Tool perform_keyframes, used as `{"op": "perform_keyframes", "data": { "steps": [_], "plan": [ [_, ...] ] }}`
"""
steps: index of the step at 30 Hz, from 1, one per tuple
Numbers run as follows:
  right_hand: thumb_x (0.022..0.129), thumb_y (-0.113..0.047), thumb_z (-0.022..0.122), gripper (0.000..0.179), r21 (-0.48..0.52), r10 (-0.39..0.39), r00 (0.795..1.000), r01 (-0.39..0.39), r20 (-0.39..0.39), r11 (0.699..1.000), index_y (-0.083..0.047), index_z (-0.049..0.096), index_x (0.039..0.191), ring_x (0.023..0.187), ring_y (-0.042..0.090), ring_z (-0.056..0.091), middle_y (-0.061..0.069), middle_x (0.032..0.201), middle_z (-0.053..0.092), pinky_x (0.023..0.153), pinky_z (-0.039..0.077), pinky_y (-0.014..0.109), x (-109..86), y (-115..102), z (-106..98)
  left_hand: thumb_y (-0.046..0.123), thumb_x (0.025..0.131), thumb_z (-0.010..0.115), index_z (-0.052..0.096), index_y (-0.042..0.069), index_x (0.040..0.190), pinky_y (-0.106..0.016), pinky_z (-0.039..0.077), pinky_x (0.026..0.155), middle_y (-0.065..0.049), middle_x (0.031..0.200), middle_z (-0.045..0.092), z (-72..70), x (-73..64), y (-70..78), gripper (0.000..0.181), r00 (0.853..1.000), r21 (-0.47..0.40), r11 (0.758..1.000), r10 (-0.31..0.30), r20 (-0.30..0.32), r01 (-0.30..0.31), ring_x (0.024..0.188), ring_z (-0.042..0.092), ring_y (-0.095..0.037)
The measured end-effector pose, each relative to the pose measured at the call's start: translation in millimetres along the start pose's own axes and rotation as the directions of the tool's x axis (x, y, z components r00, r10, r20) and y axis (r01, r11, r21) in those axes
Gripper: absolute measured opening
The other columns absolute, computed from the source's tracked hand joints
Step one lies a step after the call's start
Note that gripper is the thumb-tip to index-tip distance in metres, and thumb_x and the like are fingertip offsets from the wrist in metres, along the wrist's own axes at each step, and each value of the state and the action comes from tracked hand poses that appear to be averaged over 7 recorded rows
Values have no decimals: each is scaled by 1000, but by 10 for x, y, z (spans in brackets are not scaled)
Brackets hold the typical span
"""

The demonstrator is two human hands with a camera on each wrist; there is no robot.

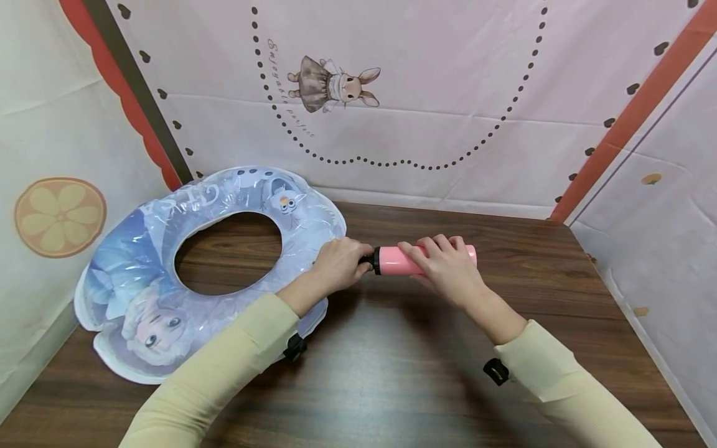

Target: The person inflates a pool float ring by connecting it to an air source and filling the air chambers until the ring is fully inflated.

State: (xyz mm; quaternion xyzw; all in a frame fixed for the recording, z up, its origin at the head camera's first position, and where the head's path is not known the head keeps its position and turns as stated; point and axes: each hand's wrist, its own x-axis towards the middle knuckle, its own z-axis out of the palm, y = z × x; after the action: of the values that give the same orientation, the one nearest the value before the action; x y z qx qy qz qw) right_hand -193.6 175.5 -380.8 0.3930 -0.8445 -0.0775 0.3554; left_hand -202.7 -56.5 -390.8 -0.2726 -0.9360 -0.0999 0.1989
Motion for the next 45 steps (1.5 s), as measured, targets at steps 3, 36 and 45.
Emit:
{"op": "perform_keyframes", "data": {
  "steps": [3, 36, 45],
  "plan": [
    [72, -37, 77, 60, -2, 3, 1000, -3, 24, 1000, -20, 51, 123, 88, 31, 57, 9, 98, 60, 70, 43, 48, -13, 3, -11, 25, 77, 72, 67, 17, 82, -38, 45, 50, 0, 73, 67, -4, 5, 10, 12, 1000, 1, 1000, -7, 20, 7, 64, 60, -18],
    [67, -27, 79, 68, 74, 44, 994, -52, 103, 996, -22, 52, 129, 90, 32, 57, 10, 97, 61, 72, 41, 48, -547, 633, -365, 32, 81, 70, 69, 17, 96, -36, 50, 60, 2, 88, 70, -79, 48, -5, 22, 992, -27, 1000, -7, 126, 10, 77, 65, -16],
    [59, -22, 85, 79, 37, 70, 988, -76, 136, 996, -20, 49, 130, 93, 33, 56, 12, 101, 61, 74, 40, 49, -733, 808, -474, 29, 81, 70, 69, 17, 95, -36, 50, 62, 1, 88, 70, -47, 19, -65, 19, 994, -31, 999, -8, 110, 11, 78, 65, -16]
  ]
}}
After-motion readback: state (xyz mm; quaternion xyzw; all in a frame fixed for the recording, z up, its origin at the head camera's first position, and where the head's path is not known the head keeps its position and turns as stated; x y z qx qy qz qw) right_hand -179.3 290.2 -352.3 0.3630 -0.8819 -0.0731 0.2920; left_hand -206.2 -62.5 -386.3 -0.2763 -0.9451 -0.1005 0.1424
